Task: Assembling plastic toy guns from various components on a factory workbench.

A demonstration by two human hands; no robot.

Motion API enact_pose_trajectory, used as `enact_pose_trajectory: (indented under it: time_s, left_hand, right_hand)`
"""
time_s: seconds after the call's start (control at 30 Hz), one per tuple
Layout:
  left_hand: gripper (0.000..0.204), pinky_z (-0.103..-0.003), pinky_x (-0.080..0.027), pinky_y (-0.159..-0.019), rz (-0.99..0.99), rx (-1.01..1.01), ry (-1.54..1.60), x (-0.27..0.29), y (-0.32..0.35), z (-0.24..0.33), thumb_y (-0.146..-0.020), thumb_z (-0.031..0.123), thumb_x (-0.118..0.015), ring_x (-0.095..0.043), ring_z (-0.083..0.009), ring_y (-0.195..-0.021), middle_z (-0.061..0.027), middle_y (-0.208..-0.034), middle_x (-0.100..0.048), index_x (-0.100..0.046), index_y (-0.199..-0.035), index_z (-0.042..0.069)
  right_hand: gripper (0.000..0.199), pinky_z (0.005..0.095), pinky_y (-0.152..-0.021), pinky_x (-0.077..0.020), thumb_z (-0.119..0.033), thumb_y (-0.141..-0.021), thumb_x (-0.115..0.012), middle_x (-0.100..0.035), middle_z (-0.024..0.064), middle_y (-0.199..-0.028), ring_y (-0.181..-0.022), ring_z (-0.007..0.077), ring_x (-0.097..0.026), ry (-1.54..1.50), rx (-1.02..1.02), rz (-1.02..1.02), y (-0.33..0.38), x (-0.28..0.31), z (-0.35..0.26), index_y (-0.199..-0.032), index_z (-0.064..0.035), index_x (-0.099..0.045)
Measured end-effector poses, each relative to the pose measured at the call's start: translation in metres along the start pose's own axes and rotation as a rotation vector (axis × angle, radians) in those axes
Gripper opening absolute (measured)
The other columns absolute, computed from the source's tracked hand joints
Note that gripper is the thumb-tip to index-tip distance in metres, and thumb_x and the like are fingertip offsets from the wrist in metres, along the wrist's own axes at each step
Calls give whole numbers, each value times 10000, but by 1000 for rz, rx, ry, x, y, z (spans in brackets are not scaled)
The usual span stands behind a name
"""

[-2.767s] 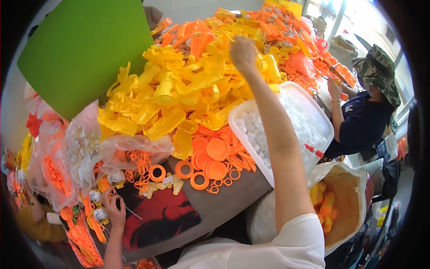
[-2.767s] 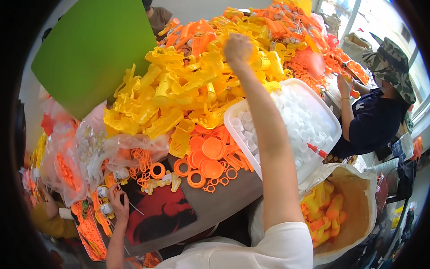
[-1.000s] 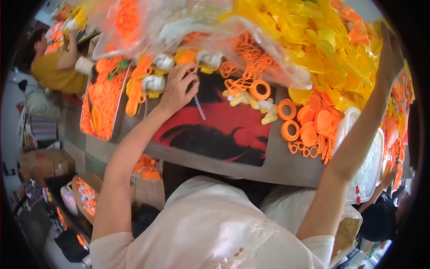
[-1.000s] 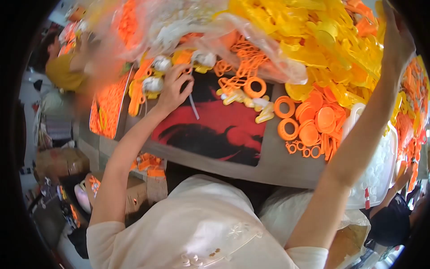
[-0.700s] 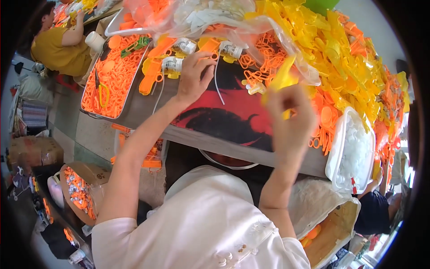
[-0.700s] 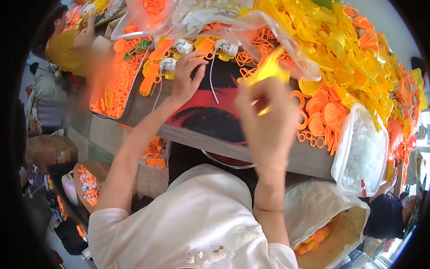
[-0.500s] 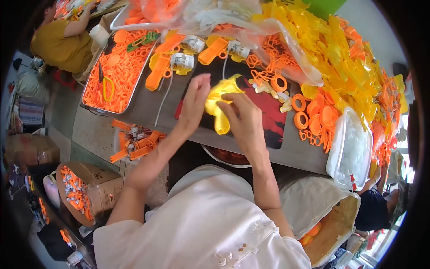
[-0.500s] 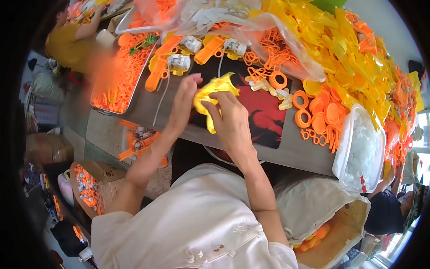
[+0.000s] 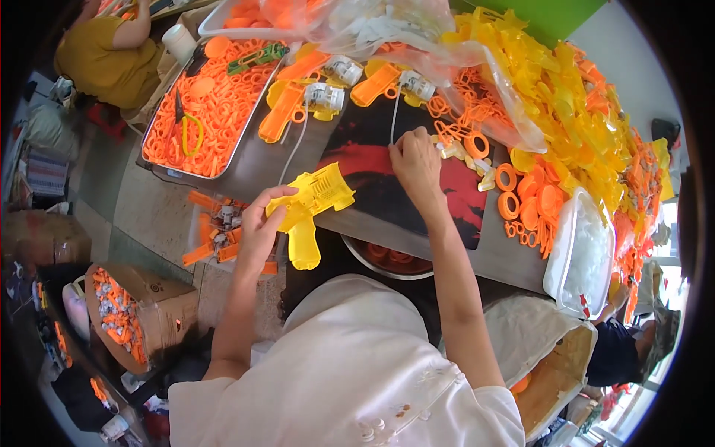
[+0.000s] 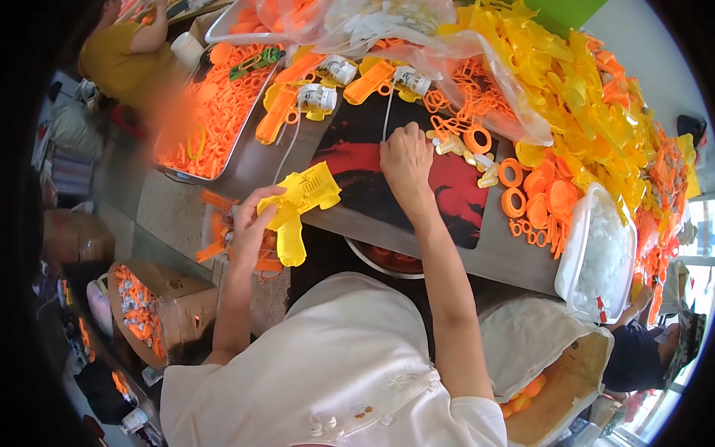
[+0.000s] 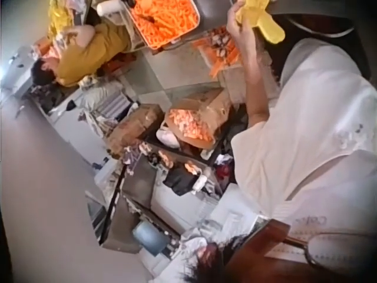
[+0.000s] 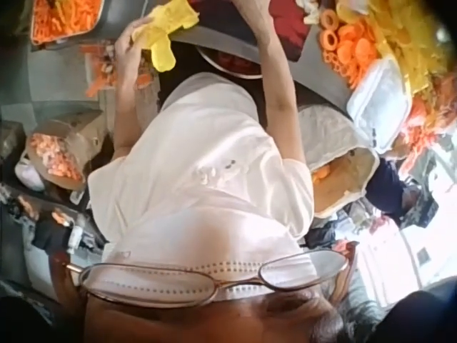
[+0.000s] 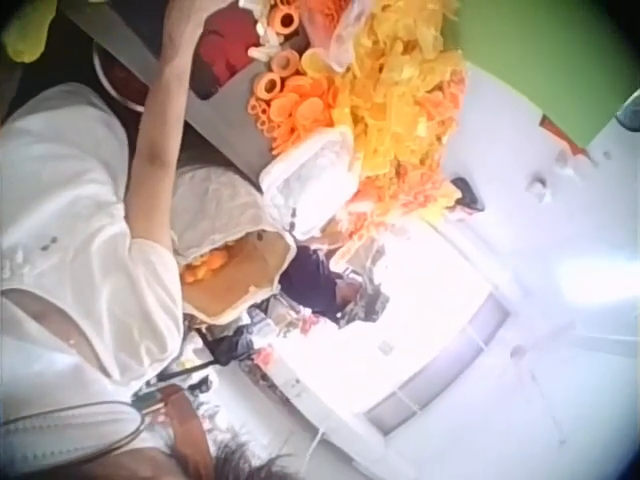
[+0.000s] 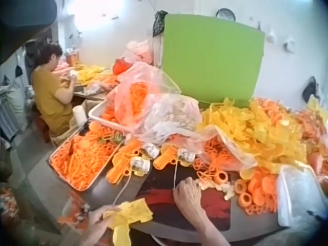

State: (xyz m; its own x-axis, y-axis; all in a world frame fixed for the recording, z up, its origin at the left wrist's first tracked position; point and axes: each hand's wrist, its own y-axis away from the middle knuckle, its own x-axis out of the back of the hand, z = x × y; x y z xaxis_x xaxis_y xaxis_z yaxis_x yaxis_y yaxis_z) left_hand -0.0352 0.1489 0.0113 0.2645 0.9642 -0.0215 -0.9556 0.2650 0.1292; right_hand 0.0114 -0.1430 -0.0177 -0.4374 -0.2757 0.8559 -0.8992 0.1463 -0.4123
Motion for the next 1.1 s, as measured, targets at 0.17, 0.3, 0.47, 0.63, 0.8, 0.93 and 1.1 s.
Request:
enact_pose_trajectory:
  time_s: [0.17, 0.3, 0.47, 0.63, 0.8, 0.93, 1.1]
  left_hand:
    - [311, -276, -420, -993, -88, -134, -165, -5, -5, 1, -890, -89, -456, -577, -158, -1126, -82, -1171, -633, -637, -1129, -6]
    - [290, -306, -415, -1014, -249, -356, -193, -38, -57, 4, -870, -81, -475, -566, -212, -1176, -113, -1201, -621, -656, -1086, -12]
    - [330, -381, -414, -1047, -138, -595, -404, -83, -110, -23, -857, -60, -524, -533, -319, -1228, -156, -1269, -583, -649, -1145, 42]
    - [275, -422, -436, -977, 312, -783, -244, -103, -45, -18, -824, -89, -547, -568, -345, -1067, -150, -1168, -592, -656, -1038, 46]
    - [224, -322, -440, -778, 639, -760, -605, -35, 36, -82, -773, -133, -520, -528, -270, -947, -135, -1023, -557, -607, -874, 48]
    - [205, -455, -465, -735, 800, -231, -843, 59, 38, -149, -753, -58, -589, -601, -307, -896, -130, -933, -616, -620, -923, 53]
    - [211, -468, -472, -805, 657, 8, -978, 141, 1, -210, -780, 86, -667, -629, -350, -927, -145, -1024, -664, -684, -990, 99]
  right_hand:
    - [247, 285, -645, -477, -235, -902, -655, -677, 33, -784, -682, 139, -623, -784, -227, -424, -41, 0, 13, -978, -4, -697]
    - [354, 247, -790, -471, -263, -953, -624, -668, 46, -1006, -900, 107, -608, -1155, -218, -242, -52, 40, -54, -1189, 1, -630]
    - [235, 304, -868, -496, -107, -944, -614, -685, 89, -1080, -985, 176, -647, -595, 9, -41, -3, 46, -32, -1152, -1, -650]
    - [433, 458, -1086, -312, -121, -922, -619, -556, 123, -1327, -1237, 296, -499, -117, 232, -54, 62, 37, -10, -1348, -92, -545]
    - [504, 432, -1048, -326, -150, -904, -662, -541, 129, -1335, -1223, 298, -495, -4, 238, 59, 70, 33, -8, -1389, -113, -530]
    - [408, 428, -1040, -332, -154, -898, -678, -564, 114, -1309, -1210, 276, -510, -49, 218, 192, 72, 33, -1, -1296, -98, -608]
    - [341, 420, -1029, -339, -154, -896, -680, -587, 79, -1286, -1184, 265, -522, -38, 205, 184, 72, 34, -2, -1234, -116, -652]
